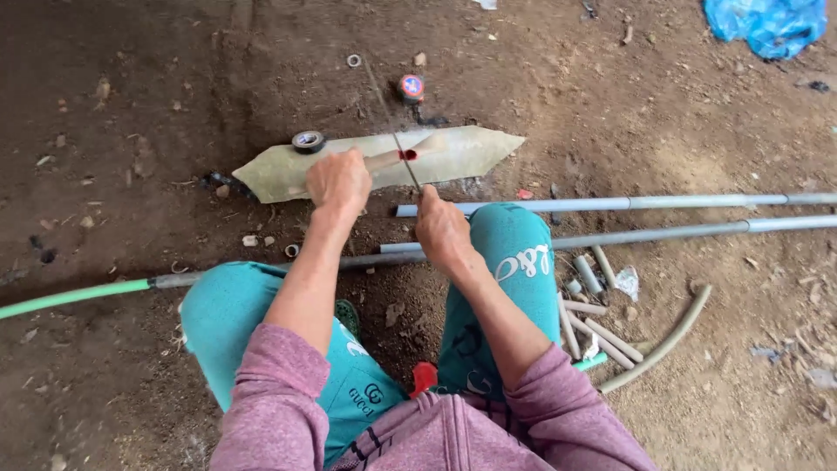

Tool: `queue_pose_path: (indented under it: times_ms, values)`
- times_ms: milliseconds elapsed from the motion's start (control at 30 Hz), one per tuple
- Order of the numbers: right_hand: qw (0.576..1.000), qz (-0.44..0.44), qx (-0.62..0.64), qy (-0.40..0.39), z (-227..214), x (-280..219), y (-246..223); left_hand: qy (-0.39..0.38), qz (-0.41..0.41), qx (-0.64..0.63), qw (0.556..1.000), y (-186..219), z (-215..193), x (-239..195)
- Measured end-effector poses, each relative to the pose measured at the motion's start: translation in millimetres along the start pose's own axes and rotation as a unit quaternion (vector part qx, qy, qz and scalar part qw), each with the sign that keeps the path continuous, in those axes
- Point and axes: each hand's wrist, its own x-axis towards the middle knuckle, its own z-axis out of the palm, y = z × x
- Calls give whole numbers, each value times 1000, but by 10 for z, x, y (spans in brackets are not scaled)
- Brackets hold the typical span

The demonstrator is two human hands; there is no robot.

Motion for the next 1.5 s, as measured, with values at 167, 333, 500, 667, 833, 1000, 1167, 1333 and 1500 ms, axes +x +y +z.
queue_pose_path:
  times_ms: [167, 333, 500, 667, 833, 1000, 1167, 1333, 1500]
  values:
    - [1000, 21, -14, -18, 87, -34, 49, -66, -48, 72, 994, 135, -351, -80]
    - [998, 10, 64, -3, -27, 31, -54, 15, -9, 73, 997, 244, -323, -124]
    - [997, -9, 63, -31, -228, -246, -263, -24, -88, 49, 995, 315, -626, -277]
    - [998, -20, 40, -33, -85, -109, -104, -13, -66, 52, 996, -2, -80, -26]
    - [999, -12, 48, -1, -106, -198, -218, -46, -92, 113, 988, -99, -133, 12]
    - [1000, 5, -10, 16, 21, -56, -167, -64, -90, 150, 982, 116, -165, -87]
    - [999, -17, 30, -27, -66, -223, -144, -38, -99, 61, 993, -11, -256, -58]
    - [998, -33, 26, -57, 89, -120, 37, -22, -123, 66, 990, 276, -569, -343]
    - [999, -7, 37, -37, 256, 38, 13, 32, -50, 31, 998, -151, -52, 9]
